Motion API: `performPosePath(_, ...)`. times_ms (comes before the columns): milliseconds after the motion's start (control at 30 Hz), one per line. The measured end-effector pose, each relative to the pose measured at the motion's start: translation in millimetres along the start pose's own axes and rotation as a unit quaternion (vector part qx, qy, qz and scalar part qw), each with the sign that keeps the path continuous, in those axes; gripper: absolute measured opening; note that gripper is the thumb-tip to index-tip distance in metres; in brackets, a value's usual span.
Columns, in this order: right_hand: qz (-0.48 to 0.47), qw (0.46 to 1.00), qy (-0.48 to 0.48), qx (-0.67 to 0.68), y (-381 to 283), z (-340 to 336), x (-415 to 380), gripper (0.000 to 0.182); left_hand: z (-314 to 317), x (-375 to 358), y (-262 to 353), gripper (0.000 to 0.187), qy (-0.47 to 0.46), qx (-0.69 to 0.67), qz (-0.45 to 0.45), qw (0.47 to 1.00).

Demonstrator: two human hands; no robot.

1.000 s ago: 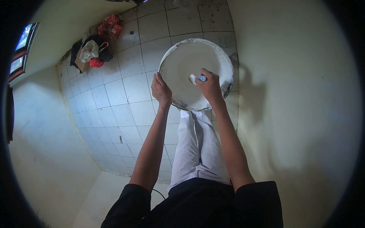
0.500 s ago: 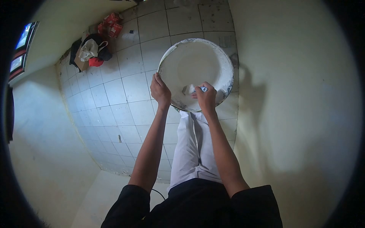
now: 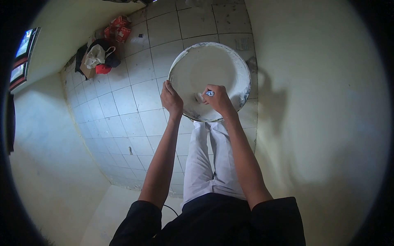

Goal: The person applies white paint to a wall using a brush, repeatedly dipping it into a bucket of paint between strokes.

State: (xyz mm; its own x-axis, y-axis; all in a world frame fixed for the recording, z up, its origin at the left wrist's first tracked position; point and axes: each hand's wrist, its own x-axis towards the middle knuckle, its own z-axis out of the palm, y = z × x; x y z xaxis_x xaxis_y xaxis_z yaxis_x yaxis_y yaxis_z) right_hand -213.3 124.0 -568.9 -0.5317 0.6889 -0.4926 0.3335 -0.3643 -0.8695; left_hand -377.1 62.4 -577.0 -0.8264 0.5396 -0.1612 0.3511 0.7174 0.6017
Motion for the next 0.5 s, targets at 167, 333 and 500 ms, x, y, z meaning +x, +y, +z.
performPosePath(167, -0.014, 0.999, -0.037, -0.016, -2.7, -7.3, 0.2, 0.008, -2.2, -2.1, 2.6, 0.045, -0.007, 0.002, -0.003, 1.000)
performPosePath(333, -0.046, 0.998, -0.045, -0.025, -1.6, -9.1, 2.4, 0.009, 0.1, -1.3, 4.5, 0.045, 0.007, -0.001, -0.008, 1.000)
performPosePath(500, -0.032, 0.996, -0.048, -0.064, -2.4, -10.7, -0.2, 0.010, -0.4, -1.6, 2.7, 0.046, -0.006, 0.002, -0.009, 1.000)
